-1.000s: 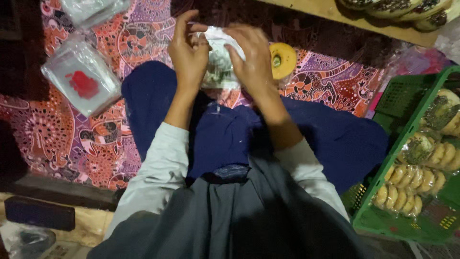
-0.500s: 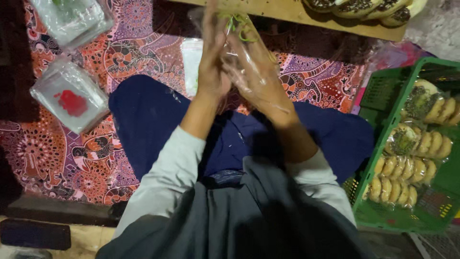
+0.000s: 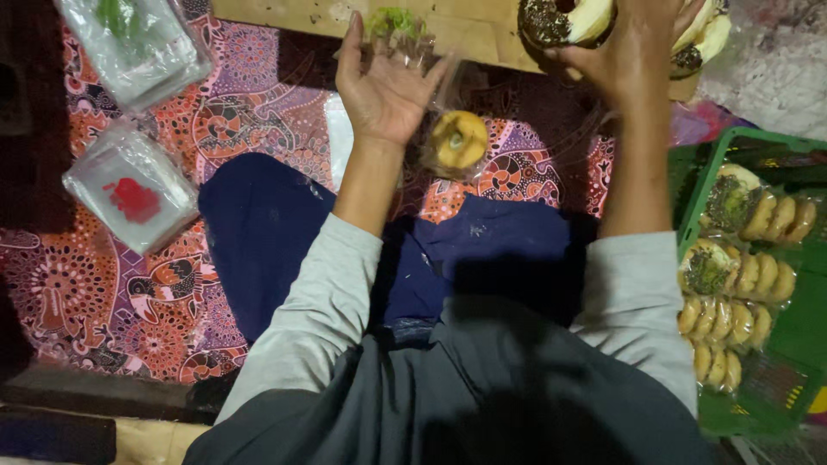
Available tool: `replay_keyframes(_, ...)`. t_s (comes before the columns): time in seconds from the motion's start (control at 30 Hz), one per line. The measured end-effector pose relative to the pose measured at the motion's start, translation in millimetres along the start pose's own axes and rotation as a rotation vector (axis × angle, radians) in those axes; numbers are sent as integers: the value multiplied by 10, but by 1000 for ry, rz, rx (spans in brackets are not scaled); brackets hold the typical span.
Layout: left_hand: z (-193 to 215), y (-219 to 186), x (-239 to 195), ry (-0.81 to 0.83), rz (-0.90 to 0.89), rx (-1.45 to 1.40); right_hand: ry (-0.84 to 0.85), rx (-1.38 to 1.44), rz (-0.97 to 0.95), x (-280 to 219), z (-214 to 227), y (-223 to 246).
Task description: The person sits on the floor and repeatedly picks up donuts from a wooden board, places them into clear plastic bags, and then places the packaged donuts into a green crate. The person handles both plain and chocolate-frosted donuts.
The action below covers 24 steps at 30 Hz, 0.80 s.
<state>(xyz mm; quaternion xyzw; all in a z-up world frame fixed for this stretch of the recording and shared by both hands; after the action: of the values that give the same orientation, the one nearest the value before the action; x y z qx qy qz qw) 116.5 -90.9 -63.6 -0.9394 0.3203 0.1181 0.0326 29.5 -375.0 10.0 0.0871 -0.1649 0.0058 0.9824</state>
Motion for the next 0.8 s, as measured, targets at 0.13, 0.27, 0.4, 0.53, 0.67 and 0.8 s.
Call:
replay_keyframes(0.13,88,-56,4,57,5,-135,-173,232,-127,-276,118,475)
replay_keyframes(0.27,153,-116,39,133,-45,-213,-325,1160,-490,-822,135,1035)
replay_keyframes(0.4,107,-35,-81,308,-93,-177,-510,1464,-424,-920,154,1676)
replay_keyframes(0.53,-36,108,-201,344,-173,-48,-337,1181,-287,-591,108,2039)
replay_keyframes(0.67,-174,65,-333,383,-201,-56,-264,986,-242,-552,98,2194)
replay_keyframes(0.8,-235,31,-446,348,-210,-18,-266,867,-301,-632,90,2243)
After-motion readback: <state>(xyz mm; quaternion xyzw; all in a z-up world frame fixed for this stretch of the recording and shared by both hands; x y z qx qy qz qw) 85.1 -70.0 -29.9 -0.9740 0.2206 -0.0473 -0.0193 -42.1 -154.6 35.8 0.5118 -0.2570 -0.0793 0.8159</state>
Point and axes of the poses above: each hand's wrist, its own x-axis towards the middle knuckle, its own z-axis out of the back of the hand, y = z × x, the point moved 5 cm from there along x, towards the middle knuckle, and after that the axes turned 5 degrees about z, right-handed, at the moved point
